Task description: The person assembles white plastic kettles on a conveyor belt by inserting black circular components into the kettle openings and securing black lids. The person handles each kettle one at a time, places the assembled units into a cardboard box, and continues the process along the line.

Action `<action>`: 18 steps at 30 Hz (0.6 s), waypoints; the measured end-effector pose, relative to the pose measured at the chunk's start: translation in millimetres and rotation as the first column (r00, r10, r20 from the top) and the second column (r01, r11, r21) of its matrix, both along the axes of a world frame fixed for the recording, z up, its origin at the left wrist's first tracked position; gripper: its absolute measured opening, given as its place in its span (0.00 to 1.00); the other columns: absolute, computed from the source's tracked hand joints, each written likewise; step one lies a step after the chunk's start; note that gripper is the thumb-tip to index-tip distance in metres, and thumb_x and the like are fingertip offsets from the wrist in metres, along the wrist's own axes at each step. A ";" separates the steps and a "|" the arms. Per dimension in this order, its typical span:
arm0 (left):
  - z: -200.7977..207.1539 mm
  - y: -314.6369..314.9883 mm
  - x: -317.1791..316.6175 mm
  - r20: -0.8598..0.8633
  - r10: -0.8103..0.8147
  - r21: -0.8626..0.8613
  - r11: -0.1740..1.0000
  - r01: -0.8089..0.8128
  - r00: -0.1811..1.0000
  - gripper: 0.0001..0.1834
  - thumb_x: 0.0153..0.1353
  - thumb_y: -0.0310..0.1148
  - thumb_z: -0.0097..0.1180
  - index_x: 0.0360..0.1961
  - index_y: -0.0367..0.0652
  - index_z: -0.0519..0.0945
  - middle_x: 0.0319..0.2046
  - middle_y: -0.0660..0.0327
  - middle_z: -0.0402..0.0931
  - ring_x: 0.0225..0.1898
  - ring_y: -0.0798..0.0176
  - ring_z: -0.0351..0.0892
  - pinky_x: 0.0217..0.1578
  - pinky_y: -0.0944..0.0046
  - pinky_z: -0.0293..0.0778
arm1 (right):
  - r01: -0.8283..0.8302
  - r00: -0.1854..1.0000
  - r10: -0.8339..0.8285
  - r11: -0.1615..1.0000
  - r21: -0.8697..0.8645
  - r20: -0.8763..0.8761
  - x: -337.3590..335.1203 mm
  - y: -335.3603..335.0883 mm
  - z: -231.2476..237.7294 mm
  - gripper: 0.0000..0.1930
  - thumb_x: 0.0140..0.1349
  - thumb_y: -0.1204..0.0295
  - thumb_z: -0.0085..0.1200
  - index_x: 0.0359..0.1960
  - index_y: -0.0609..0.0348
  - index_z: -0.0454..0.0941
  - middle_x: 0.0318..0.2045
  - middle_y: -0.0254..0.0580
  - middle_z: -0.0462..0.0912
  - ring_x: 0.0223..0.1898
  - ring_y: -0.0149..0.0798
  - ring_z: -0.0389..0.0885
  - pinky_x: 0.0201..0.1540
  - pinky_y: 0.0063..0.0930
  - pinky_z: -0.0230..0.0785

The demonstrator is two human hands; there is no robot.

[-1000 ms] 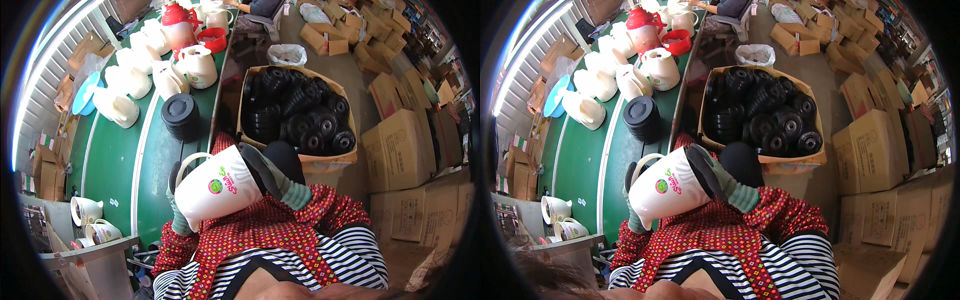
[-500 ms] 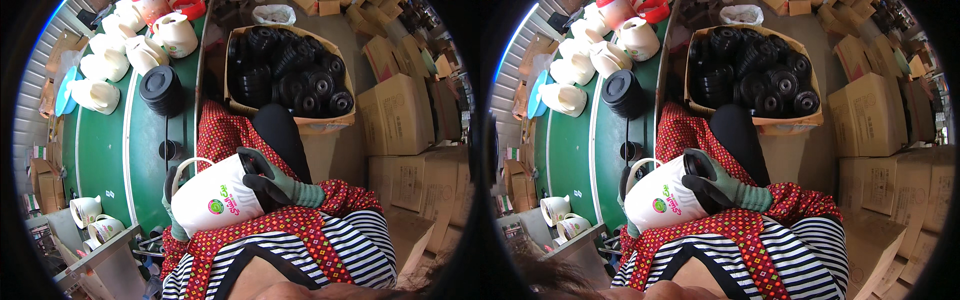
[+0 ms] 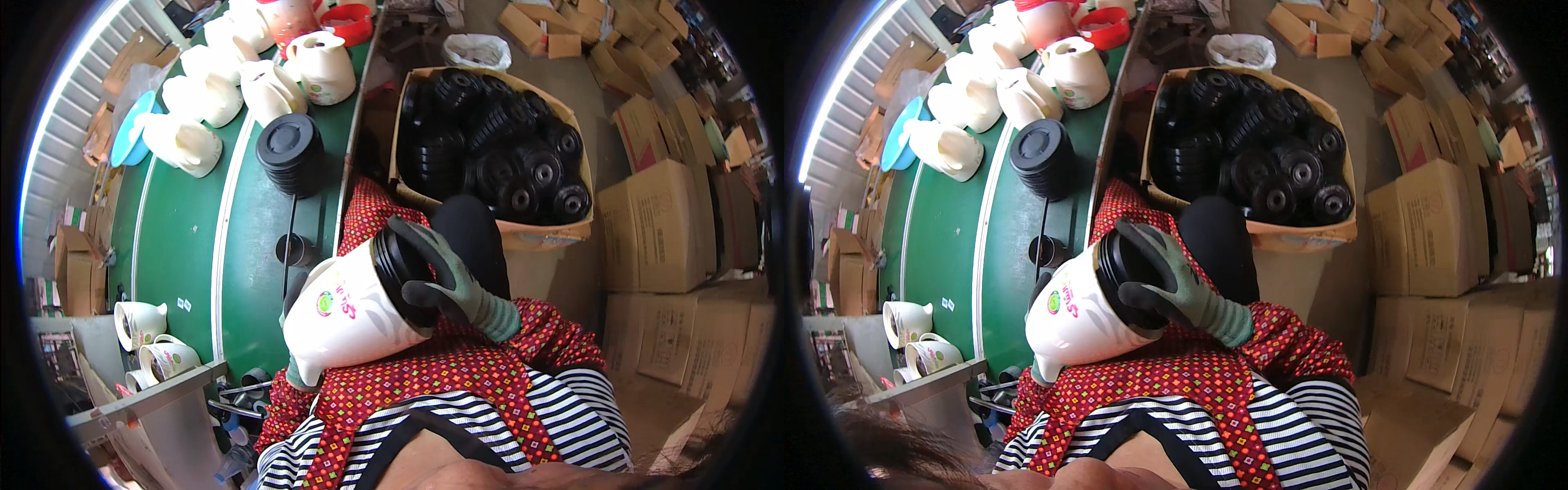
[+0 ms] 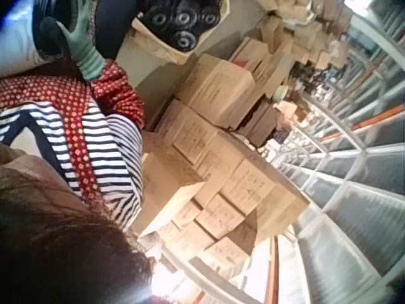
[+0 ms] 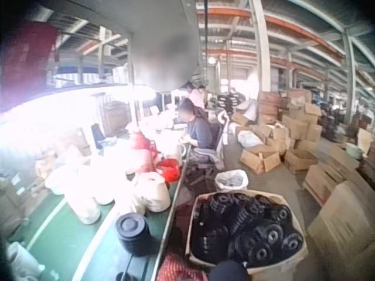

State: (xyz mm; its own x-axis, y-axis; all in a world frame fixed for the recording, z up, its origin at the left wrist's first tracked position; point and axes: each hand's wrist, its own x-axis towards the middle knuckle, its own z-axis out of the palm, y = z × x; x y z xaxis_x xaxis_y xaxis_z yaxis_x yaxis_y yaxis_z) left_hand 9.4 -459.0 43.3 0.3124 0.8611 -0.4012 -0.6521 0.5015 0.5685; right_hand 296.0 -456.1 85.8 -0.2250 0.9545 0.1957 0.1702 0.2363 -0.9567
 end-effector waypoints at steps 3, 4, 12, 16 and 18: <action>1.8 4.8 -0.5 -0.040 -0.074 0.062 0.995 0.076 0.997 0.28 0.72 0.39 0.52 0.69 0.37 0.71 0.60 0.49 0.78 0.55 0.54 0.83 0.58 0.49 0.78 | -0.007 0.999 0.008 1.000 0.020 -0.037 -4.5 3.6 1.7 0.48 0.63 0.44 0.61 0.77 0.61 0.60 0.74 0.57 0.63 0.74 0.56 0.58 0.77 0.48 0.46; 2.9 5.2 0.1 -0.057 -0.097 0.080 0.992 0.101 0.994 0.28 0.72 0.38 0.53 0.69 0.37 0.71 0.60 0.49 0.79 0.55 0.54 0.84 0.58 0.50 0.78 | -0.009 1.000 0.010 0.999 0.034 -0.024 -4.1 5.0 2.6 0.47 0.63 0.44 0.60 0.77 0.61 0.61 0.74 0.57 0.63 0.75 0.56 0.58 0.77 0.48 0.46; 9.0 12.0 3.1 -0.226 -0.257 0.197 0.933 0.302 0.940 0.29 0.67 0.33 0.58 0.68 0.34 0.72 0.56 0.47 0.81 0.51 0.55 0.86 0.53 0.55 0.80 | -0.061 0.996 0.045 0.968 0.243 0.072 1.3 14.2 13.3 0.49 0.61 0.41 0.60 0.76 0.61 0.62 0.74 0.58 0.61 0.74 0.58 0.59 0.75 0.52 0.50; 13.9 18.7 4.4 -0.289 -0.283 0.249 0.900 0.357 0.915 0.30 0.65 0.30 0.61 0.67 0.33 0.72 0.55 0.46 0.82 0.48 0.55 0.87 0.50 0.58 0.82 | -0.157 0.973 0.069 0.899 0.408 0.222 2.6 13.6 38.1 0.50 0.57 0.40 0.63 0.74 0.60 0.65 0.73 0.62 0.60 0.74 0.63 0.58 0.74 0.56 0.50; 17.8 23.0 6.2 -0.311 -0.292 0.274 0.884 0.379 0.905 0.30 0.64 0.29 0.62 0.67 0.32 0.73 0.54 0.45 0.82 0.47 0.55 0.87 0.49 0.59 0.82 | -0.199 0.952 0.062 0.870 0.452 0.301 3.8 12.2 50.5 0.49 0.56 0.40 0.64 0.74 0.59 0.66 0.72 0.65 0.59 0.73 0.66 0.57 0.74 0.59 0.49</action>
